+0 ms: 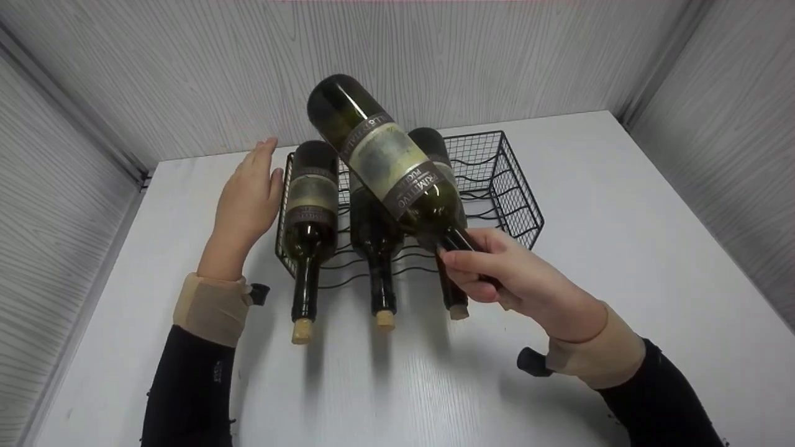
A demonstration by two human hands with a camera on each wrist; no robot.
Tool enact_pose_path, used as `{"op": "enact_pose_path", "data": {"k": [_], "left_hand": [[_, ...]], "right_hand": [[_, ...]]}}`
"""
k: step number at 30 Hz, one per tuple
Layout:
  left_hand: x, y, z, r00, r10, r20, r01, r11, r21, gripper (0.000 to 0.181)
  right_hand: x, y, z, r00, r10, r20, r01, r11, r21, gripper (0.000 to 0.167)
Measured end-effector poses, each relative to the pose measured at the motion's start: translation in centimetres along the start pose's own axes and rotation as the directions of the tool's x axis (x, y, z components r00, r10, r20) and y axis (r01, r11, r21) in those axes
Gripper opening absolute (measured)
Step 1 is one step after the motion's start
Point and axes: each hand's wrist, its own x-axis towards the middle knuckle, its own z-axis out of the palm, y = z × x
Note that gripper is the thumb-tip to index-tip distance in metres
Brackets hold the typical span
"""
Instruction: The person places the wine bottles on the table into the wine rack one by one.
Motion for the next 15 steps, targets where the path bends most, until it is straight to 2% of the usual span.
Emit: {"op": "enact_pose_path", "data": {"k": [7, 15], "left_hand": [[0.1, -0.7, 0.8, 0.988, -0.078, 0.130, 0.076, 0.997, 0.014, 0.057], [0.1, -1.1, 1.6, 0.976, -0.116, 0.185, 0.123, 0.992, -0.028, 0.054]], "right_hand": [[0.1, 0.1, -0.1, 1.000, 0.028, -0.011, -0.028, 0.998, 0.049, 0.008], [0.2, 0.2, -0.1, 0.999, 0.036, -0.026, -0.033, 0.994, 0.100, 0.009]]}}
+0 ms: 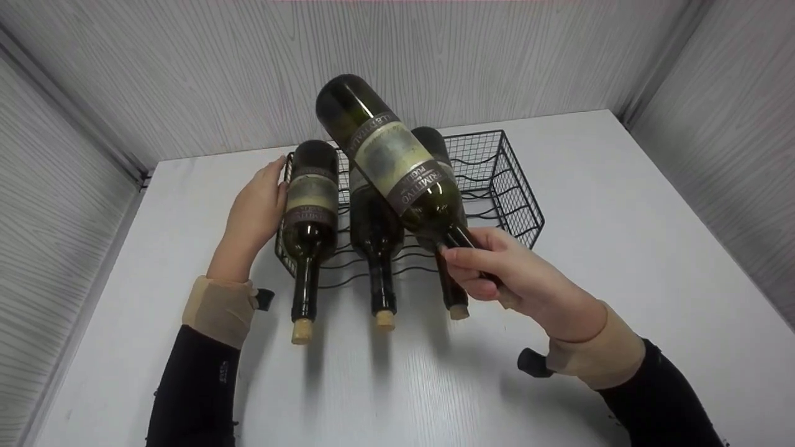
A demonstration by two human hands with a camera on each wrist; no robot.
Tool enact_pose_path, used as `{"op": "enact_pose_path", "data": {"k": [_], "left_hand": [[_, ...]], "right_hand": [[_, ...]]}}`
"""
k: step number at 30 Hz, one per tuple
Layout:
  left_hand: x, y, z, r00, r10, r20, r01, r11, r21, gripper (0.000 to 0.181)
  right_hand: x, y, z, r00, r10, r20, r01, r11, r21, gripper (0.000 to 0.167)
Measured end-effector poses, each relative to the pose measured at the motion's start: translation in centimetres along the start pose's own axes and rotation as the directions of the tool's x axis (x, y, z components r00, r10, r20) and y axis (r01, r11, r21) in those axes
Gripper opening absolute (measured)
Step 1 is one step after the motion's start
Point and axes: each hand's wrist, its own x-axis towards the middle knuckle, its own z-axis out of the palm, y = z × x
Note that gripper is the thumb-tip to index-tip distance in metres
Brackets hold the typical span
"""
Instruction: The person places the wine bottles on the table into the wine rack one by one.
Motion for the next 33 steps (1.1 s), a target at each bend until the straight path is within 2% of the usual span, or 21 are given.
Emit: {"op": "enact_pose_path", "data": {"k": [8, 24, 33], "left_hand": [[0.0, 0.1, 0.0, 0.998, -0.021, 0.064, 0.024, 0.999, -0.035, 0.053], [0.3, 0.2, 0.3, 0.997, -0.043, 0.070, 0.049, 0.996, -0.079, 0.053], [0.1, 0.2, 0.2, 0.997, -0.041, 0.057, 0.045, 0.996, -0.071, 0.053]], "right_hand": [[-0.1, 0.2, -0.1, 1.000, -0.010, -0.012, 0.011, 0.999, 0.051, 0.006], [-0.5, 0.3, -0.7, 0.997, -0.003, -0.079, 0.008, 0.998, 0.060, 0.008], [-1.2, 0.2, -0.9, 0.990, -0.039, -0.138, 0.052, 0.995, 0.089, 0.006]]}}
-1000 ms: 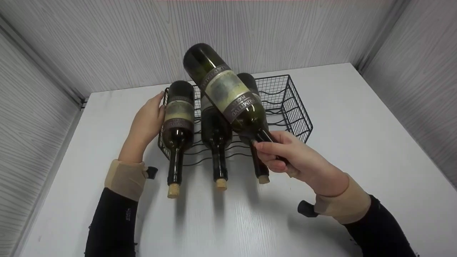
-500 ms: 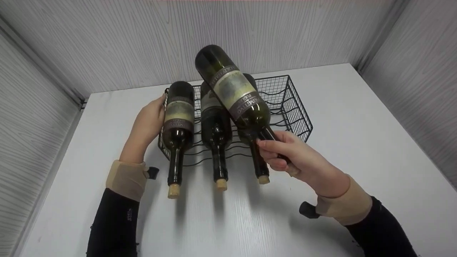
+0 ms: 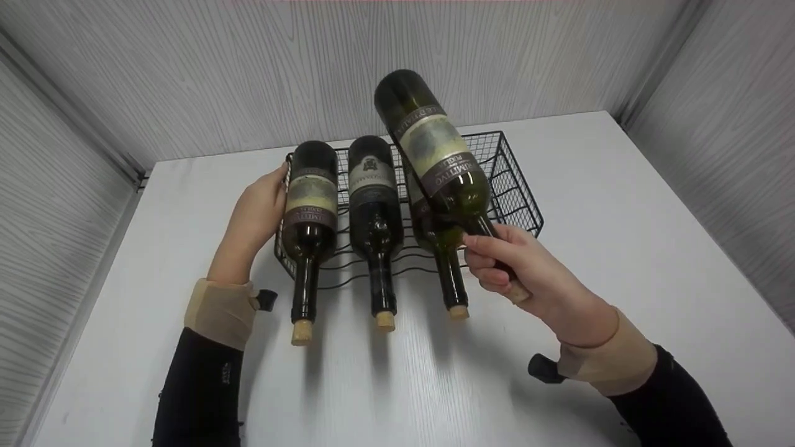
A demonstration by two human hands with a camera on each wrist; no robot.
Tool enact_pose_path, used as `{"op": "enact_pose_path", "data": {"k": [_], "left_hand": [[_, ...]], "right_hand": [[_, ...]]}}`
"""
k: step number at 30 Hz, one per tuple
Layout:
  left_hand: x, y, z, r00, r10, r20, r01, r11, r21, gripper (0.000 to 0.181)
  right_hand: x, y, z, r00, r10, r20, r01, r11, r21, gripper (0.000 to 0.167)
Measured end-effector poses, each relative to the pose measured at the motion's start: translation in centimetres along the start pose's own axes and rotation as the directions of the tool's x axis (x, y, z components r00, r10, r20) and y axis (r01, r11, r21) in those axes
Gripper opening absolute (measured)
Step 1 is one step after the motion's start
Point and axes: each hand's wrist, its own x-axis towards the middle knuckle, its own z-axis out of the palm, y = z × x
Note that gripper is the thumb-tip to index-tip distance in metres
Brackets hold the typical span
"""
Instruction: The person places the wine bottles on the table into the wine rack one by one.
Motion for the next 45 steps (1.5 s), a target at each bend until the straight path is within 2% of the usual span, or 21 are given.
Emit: {"op": "enact_pose_path", "data": {"k": [9, 14, 26, 33, 45], "left_hand": [[-0.1, 0.0, 0.0, 1.000, 0.003, -0.003, -0.003, 1.000, 0.002, 0.052], [-0.2, 0.0, -0.1, 1.000, 0.000, 0.000, 0.000, 1.000, -0.005, 0.053], [0.0, 0.1, -0.1, 1.000, -0.005, 0.000, 0.005, 1.000, -0.014, 0.053], [0.1, 0.1, 0.0, 1.000, -0.019, 0.002, 0.019, 1.000, -0.015, 0.054], [0.1, 0.0, -0.1, 1.000, -0.014, 0.012, 0.015, 1.000, -0.020, 0.053]], "right_hand": [[-0.8, 0.1, 0.4, 0.990, -0.009, -0.143, 0.018, 0.998, 0.065, 0.013], [-0.9, 0.4, 0.4, 0.980, -0.027, -0.196, 0.044, 0.996, 0.084, 0.008], [-0.8, 1.1, -0.1, 0.964, -0.006, -0.265, 0.041, 0.991, 0.129, 0.005], [-0.7, 1.4, -0.3, 0.962, 0.027, -0.272, 0.025, 0.982, 0.186, 0.005], [-0.7, 1.8, -0.4, 0.958, 0.034, -0.285, 0.028, 0.978, 0.207, 0.006]]}}
